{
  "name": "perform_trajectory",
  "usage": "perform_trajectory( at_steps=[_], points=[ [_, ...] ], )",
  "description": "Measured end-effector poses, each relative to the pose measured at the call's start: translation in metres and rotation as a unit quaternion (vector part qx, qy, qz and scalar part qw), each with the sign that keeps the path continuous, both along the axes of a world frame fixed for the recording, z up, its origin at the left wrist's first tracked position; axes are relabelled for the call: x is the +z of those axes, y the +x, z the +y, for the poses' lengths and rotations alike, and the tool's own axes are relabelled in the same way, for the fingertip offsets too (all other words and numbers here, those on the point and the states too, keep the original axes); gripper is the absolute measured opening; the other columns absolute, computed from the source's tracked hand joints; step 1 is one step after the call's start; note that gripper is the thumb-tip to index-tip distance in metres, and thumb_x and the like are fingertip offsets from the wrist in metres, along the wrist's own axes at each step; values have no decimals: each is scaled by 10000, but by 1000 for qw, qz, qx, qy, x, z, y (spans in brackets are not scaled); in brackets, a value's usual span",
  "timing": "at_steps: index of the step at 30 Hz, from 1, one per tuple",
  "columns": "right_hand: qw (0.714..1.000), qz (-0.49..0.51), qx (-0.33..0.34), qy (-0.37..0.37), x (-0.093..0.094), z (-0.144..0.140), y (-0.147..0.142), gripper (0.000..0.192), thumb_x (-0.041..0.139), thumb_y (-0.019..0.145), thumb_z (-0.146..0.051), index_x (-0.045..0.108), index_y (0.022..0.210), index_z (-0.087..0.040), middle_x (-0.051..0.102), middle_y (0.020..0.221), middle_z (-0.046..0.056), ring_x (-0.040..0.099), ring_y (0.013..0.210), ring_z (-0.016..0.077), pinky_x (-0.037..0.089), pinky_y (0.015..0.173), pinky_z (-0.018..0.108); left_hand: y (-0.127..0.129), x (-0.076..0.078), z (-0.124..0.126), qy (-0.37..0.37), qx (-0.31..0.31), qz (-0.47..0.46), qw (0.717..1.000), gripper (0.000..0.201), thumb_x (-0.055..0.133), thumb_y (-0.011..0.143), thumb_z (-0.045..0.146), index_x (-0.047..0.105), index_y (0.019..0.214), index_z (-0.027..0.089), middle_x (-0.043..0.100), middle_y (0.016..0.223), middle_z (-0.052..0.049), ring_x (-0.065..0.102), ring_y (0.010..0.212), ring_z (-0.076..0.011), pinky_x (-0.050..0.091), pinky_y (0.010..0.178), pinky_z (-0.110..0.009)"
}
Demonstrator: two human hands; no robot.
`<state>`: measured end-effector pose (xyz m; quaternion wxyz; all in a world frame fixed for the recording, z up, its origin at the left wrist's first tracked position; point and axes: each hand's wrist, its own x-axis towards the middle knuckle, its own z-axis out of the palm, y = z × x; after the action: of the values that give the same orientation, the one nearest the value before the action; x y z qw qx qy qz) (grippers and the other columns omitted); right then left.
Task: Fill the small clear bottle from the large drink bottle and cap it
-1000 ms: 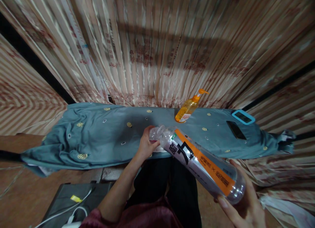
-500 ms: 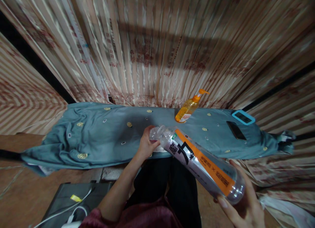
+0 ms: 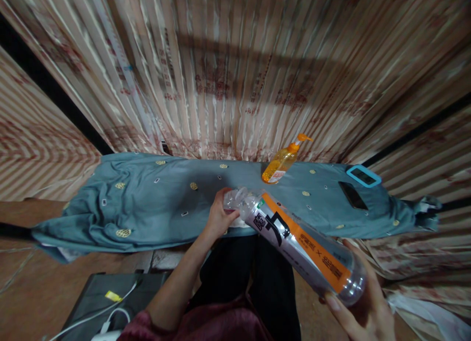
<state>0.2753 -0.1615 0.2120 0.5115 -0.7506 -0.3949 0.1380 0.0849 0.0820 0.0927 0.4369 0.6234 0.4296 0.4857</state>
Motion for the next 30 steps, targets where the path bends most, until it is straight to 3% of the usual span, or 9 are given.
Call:
perform_trajectory(
  at_steps=[4,10,15,20,23,30],
  points=[
    [999,-29,22,1,-5,-3,10,932,826,848,-615,489,1652,-286,482,1711,143,540,1515,446,552,1182,598,-1,0,1,-1,-7,-3,1000,692,872,689,245,595,1322,202,738,1287,-111,752,1157,-301,656,952,-431],
    [1000,-11,11,-3,-2,-3,1,919,757,912,-623,420,1692,-274,456,1728,150,503,1548,446,445,1266,637,-1,-4,2,-4,-6,-5,1000,707,862,678,221,593,1332,206,733,1308,-106,744,1171,-295,656,927,-407],
    [1000,17,7,-11,-3,-3,-3,959,770,890,-648,387,1706,-318,449,1736,125,513,1543,432,534,1204,566,-1,-2,2,6,-4,1,1000,678,871,688,232,601,1309,204,741,1276,-100,750,1166,-300,642,990,-438],
    [1000,22,3,-8,-7,-2,1,961,776,876,-663,402,1693,-324,448,1736,116,452,1582,453,364,1310,658,0,1,1,0,-7,-1,1000,688,882,697,270,594,1318,198,729,1295,-110,743,1190,-310,634,1013,-453],
    [1000,22,4,-4,-7,-2,0,956,784,868,-661,419,1682,-316,424,1751,118,433,1592,456,329,1322,681,0,0,1,-3,-7,-2,1000,696,885,698,269,591,1325,203,730,1297,-106,746,1184,-313,641,998,-453],
    [999,38,-3,-12,-6,-1,-1,998,797,843,-682,425,1682,-291,463,1717,141,505,1533,454,447,1260,628,1,-5,2,7,3,-2,1000,695,900,692,263,598,1315,205,739,1274,-104,747,1173,-313,626,1018,-455]
  ],
)
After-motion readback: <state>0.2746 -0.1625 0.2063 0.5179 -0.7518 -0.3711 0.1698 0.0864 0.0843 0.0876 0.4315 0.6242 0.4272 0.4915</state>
